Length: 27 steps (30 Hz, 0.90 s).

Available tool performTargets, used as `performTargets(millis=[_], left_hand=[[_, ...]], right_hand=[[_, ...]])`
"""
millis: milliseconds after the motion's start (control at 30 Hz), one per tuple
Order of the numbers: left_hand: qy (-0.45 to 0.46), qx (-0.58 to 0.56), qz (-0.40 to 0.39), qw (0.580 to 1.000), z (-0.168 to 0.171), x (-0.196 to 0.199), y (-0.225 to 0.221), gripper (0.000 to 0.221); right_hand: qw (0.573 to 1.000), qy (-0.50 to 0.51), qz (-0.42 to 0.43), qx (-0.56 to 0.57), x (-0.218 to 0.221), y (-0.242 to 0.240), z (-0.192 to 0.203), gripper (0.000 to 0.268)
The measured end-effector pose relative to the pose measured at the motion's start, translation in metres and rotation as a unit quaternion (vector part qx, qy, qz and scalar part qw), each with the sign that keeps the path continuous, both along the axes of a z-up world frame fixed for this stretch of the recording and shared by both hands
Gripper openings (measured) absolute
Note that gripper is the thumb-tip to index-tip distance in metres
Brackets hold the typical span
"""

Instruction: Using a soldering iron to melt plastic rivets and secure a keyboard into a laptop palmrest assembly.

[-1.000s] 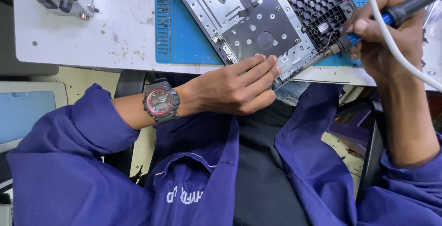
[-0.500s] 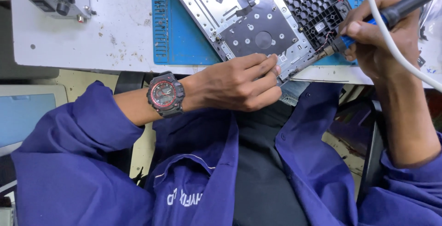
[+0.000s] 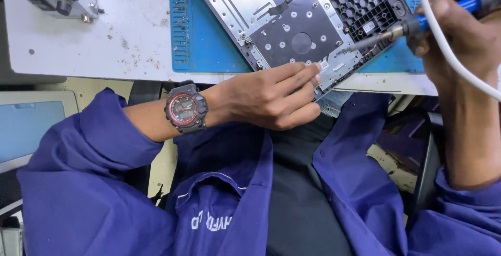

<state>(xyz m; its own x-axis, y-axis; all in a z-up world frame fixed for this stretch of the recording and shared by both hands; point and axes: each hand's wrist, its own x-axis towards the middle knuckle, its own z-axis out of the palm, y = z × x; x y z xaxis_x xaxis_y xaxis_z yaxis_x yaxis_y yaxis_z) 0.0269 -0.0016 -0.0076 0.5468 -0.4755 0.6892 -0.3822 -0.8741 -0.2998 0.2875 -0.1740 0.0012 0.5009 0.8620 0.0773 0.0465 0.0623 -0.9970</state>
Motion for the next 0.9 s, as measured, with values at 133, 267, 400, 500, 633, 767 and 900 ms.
performTargets(millis=[133,267,400,500,633,767,900], left_hand=[[-0.005,0.002,-0.003,1.0,-0.001,0.002,0.0,0.027],[-0.008,-0.021,-0.01,1.0,-0.001,0.001,-0.003,0.029],[-0.022,-0.048,-0.033,0.998,0.013,0.002,0.0,0.028],[-0.019,-0.066,-0.041,0.997,0.019,-0.003,0.0,0.025],[-0.03,-0.078,-0.037,0.996,0.025,0.001,0.0,0.022],[-0.02,-0.119,-0.058,0.991,0.039,0.008,0.004,0.018],[-0.013,-0.148,-0.067,0.987,0.045,0.013,0.006,0.018]], right_hand=[[0.991,-0.115,-0.061,-0.031,0.024,-0.019,-0.021,0.047],[0.991,-0.128,-0.042,0.006,0.01,-0.019,-0.006,0.048],[0.976,-0.205,-0.008,0.07,-0.013,-0.01,0.029,0.036],[0.967,-0.236,-0.062,0.065,-0.028,-0.009,0.041,0.013],[0.935,-0.318,-0.1,0.12,-0.041,-0.001,0.045,0.01],[0.928,-0.304,-0.122,0.179,-0.067,0.004,0.052,0.03],[0.9,-0.37,-0.114,0.201,-0.075,0.001,0.044,0.028]])
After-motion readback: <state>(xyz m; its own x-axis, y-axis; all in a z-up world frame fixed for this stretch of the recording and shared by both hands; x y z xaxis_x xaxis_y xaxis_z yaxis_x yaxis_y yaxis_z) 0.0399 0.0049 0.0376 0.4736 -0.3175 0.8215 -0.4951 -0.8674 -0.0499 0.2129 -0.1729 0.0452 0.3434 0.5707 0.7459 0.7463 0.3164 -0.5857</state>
